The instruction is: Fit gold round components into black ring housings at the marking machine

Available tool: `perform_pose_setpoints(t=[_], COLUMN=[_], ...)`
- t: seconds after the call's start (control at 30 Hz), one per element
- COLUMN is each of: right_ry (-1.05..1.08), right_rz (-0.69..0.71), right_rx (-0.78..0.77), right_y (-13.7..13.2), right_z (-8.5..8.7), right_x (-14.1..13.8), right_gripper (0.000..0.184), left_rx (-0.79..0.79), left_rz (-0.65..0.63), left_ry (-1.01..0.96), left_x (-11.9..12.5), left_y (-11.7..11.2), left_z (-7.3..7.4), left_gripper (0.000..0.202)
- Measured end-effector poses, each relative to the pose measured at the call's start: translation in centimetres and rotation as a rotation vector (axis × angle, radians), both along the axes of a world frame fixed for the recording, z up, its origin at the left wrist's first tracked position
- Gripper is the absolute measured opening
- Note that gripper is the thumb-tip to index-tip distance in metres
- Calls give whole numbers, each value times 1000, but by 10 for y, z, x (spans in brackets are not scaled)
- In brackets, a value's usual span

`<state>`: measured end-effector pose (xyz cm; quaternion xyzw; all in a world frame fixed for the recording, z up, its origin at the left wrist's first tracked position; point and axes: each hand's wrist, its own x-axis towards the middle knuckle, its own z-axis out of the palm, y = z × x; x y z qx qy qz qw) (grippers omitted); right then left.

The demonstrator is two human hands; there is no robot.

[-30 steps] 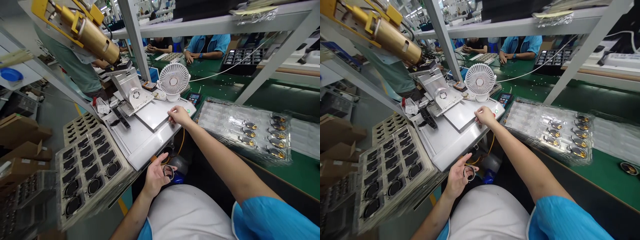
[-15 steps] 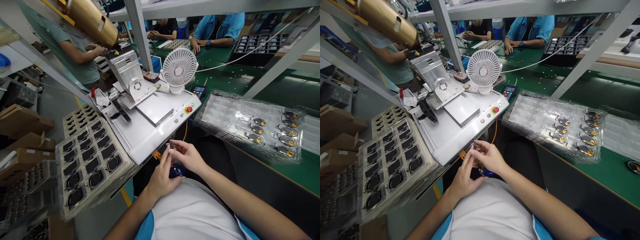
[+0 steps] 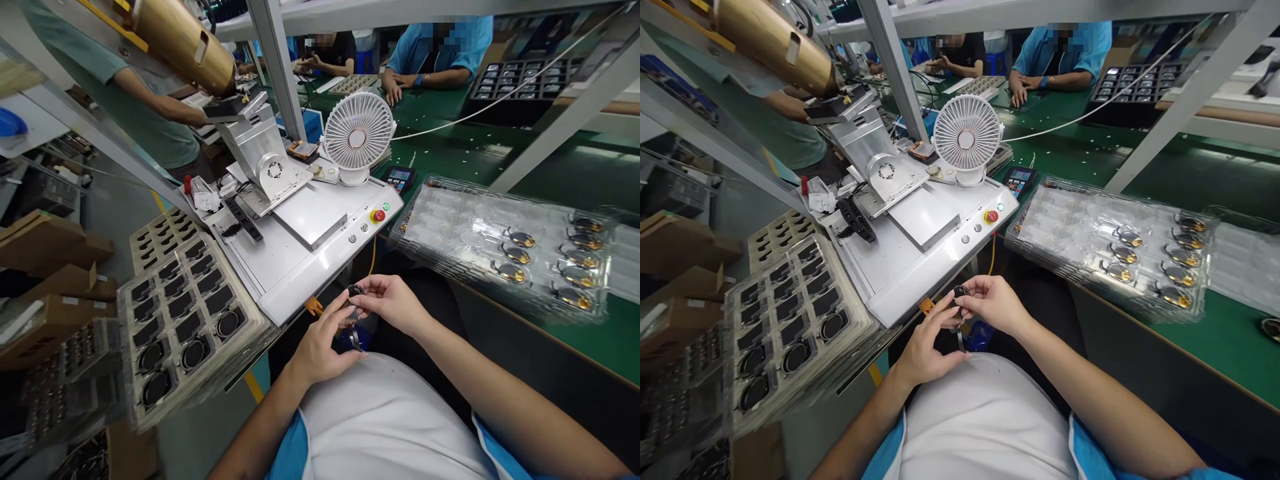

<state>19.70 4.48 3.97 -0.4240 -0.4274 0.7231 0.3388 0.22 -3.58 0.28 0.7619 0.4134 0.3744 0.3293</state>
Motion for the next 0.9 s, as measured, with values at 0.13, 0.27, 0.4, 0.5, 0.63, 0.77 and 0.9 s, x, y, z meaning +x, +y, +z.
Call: perform_pose_setpoints(t=[0.13,0.27,0.4,0.5,0.63,0.77,0.9], right_ry=[30,60,72,95,143,104,47], right_rz=[-6,-93,-70,6,23,-47,-62], right_rx=[-37,-35,-110,-199,-248,-118,-15], right_y=[-1,-3,-8,-15,-28,-37,-39], right_z=[-5,-8,-7,-1,8,15,18], right_x=[0,0,1,-3,-15,-26,-30], right_gripper=[50,48,47,45,45,37,31], left_rx=[53,-36,-152,-194,-266,-272,-251], left_rz=[-25,-14,112,188,180,187,254], left_ry=[163,-143,-606,-803,-913,-917,-861], left_x=[-2,0,5,8,11,10,7], left_y=[1,2,5,7,7,4,4], left_z=[1,-4,-13,-19,-22,-23,-25], left_gripper=[88,86,56,51,54,57,59])
